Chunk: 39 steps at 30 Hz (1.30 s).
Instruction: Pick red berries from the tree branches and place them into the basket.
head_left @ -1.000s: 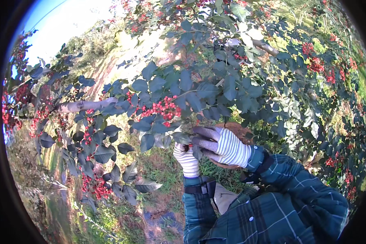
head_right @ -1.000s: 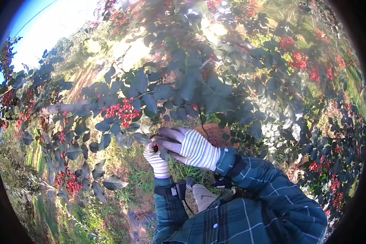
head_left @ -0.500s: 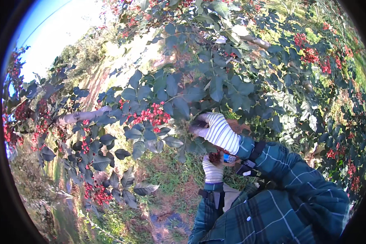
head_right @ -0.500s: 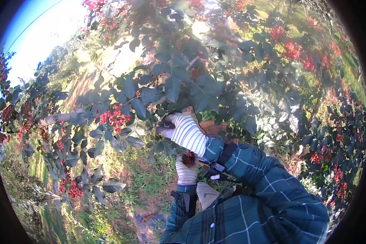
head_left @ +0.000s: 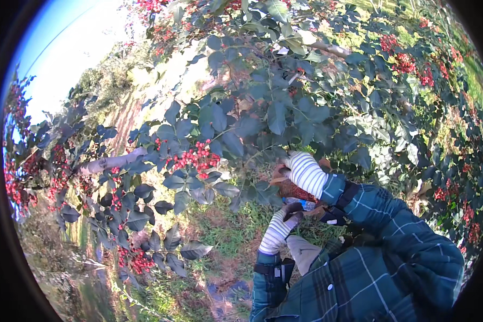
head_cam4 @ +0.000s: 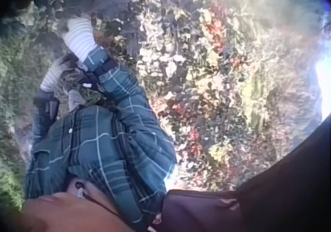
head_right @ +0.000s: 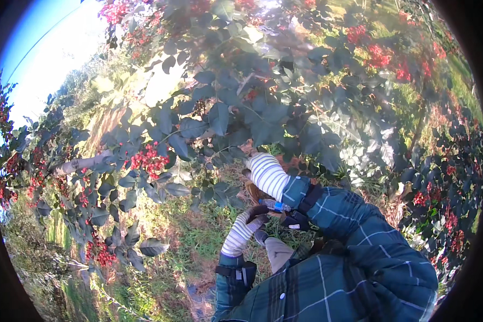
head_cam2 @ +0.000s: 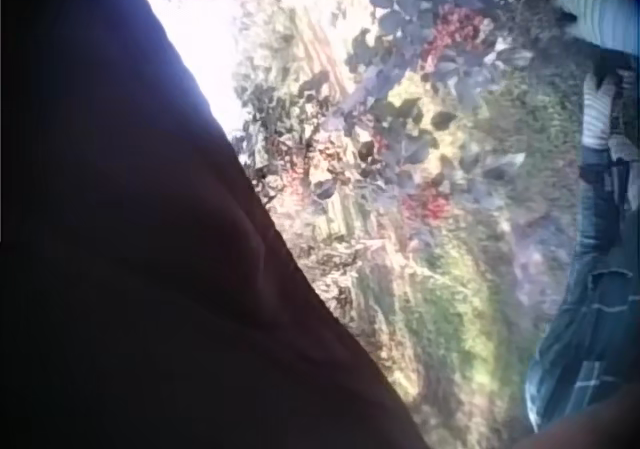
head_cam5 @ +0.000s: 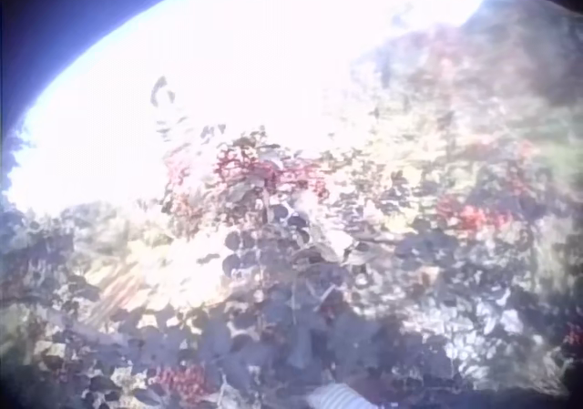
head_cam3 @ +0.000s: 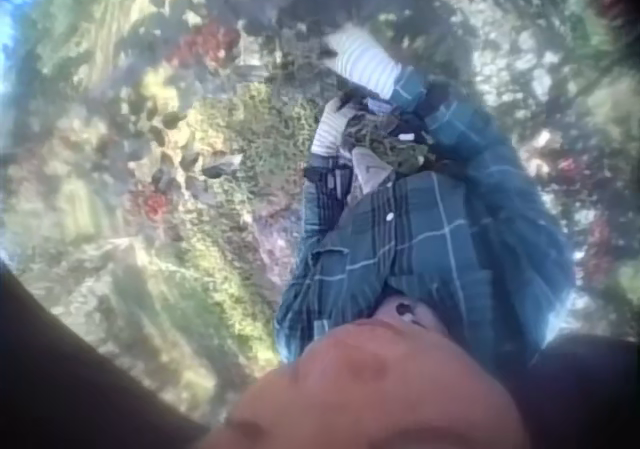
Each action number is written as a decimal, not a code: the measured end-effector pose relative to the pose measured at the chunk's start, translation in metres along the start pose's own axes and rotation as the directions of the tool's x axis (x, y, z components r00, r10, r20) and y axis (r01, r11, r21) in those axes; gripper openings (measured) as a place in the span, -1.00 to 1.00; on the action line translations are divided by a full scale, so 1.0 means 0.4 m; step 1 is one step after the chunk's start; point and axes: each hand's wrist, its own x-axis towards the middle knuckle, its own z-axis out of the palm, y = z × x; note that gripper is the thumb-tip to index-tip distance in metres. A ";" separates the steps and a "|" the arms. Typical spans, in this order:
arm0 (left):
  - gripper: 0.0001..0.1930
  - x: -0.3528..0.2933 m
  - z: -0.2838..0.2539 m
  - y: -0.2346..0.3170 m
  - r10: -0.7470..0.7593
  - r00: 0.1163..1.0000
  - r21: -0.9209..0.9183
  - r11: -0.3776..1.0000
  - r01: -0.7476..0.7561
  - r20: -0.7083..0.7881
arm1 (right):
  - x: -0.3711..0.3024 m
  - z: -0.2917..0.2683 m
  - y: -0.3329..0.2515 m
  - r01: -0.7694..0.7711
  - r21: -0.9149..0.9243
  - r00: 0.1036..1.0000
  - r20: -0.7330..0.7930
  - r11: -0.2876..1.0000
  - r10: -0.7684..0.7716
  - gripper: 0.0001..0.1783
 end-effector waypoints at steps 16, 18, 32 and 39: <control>-0.63 -0.181 -0.046 0.531 0.857 0.126 0.857 0.511 -0.068 -0.500 | 0.061 -0.325 -0.334 0.412 0.296 0.860 -0.440 0.862 -0.260 -0.46; -0.73 -0.146 -0.066 0.511 0.681 0.191 0.625 0.728 -0.281 -0.707 | 0.092 -0.311 -0.343 0.205 0.238 0.939 -0.321 0.949 -0.122 -0.22; -0.67 -0.106 -0.054 0.411 0.841 0.078 0.825 0.540 -0.165 -0.535 | 0.148 -0.174 -0.264 0.344 0.241 0.926 -0.245 0.908 -0.286 -0.66; -0.89 -0.142 -0.087 0.481 0.773 -0.095 0.735 0.546 -0.403 -0.627 | 0.157 -0.123 -0.255 0.386 0.681 0.918 -0.351 0.623 -0.186 -0.71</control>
